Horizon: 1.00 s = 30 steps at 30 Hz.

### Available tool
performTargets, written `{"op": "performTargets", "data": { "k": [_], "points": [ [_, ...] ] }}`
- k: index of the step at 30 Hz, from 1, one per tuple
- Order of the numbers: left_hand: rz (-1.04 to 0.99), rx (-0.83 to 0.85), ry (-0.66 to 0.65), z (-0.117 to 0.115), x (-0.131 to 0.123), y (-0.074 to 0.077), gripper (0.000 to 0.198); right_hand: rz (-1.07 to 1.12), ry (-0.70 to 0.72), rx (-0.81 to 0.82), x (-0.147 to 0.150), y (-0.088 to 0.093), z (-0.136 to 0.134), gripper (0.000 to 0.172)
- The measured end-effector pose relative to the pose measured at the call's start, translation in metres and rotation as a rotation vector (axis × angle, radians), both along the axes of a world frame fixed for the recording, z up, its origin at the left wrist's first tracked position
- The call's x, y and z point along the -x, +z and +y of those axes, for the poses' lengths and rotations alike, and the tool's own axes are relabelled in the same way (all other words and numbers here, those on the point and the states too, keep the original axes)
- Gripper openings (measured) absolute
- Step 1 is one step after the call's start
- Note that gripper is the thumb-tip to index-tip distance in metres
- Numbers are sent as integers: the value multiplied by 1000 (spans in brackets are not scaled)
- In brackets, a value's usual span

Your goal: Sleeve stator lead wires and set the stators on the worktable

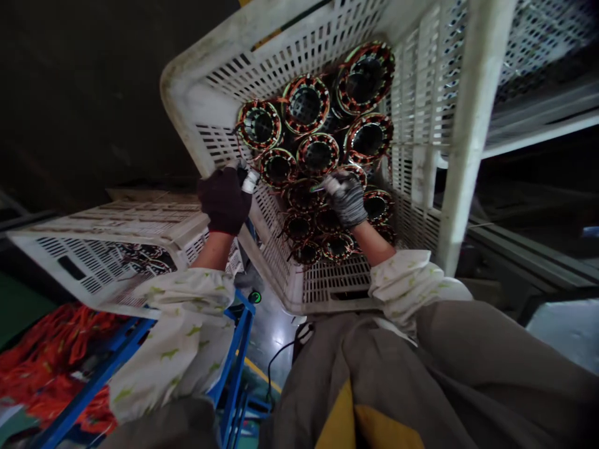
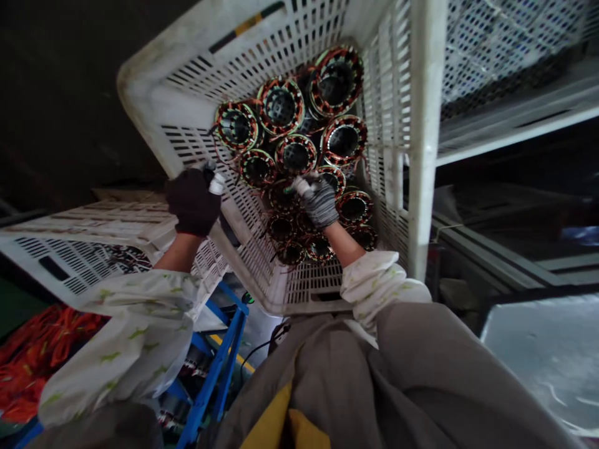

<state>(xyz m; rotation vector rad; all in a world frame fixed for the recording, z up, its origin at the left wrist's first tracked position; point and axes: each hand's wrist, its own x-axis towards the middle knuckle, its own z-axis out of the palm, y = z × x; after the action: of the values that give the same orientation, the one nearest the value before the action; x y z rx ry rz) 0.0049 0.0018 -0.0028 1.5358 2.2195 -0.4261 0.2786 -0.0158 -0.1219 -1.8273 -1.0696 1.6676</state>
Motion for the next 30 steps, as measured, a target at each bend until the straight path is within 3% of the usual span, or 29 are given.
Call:
{"op": "performTargets", "data": {
  "k": [4,8,16,22,30],
  "points": [
    [99,82,-4,4,-2,1,51,-23,119,169,0,-14,-30,27],
    [161,103,-1,8,-4,2,52,-52,249,162,10,-27,-31,28],
    [115,57,-9,13,-6,6,58,-131,285,100,7,-6,-35,29],
    [119,43,-26,13,-4,5,56,-99,340,191,12,-8,-36,30],
    [105,10,-30,12,-1,3,50,-198,401,171,15,-5,-33,29]
  ]
}}
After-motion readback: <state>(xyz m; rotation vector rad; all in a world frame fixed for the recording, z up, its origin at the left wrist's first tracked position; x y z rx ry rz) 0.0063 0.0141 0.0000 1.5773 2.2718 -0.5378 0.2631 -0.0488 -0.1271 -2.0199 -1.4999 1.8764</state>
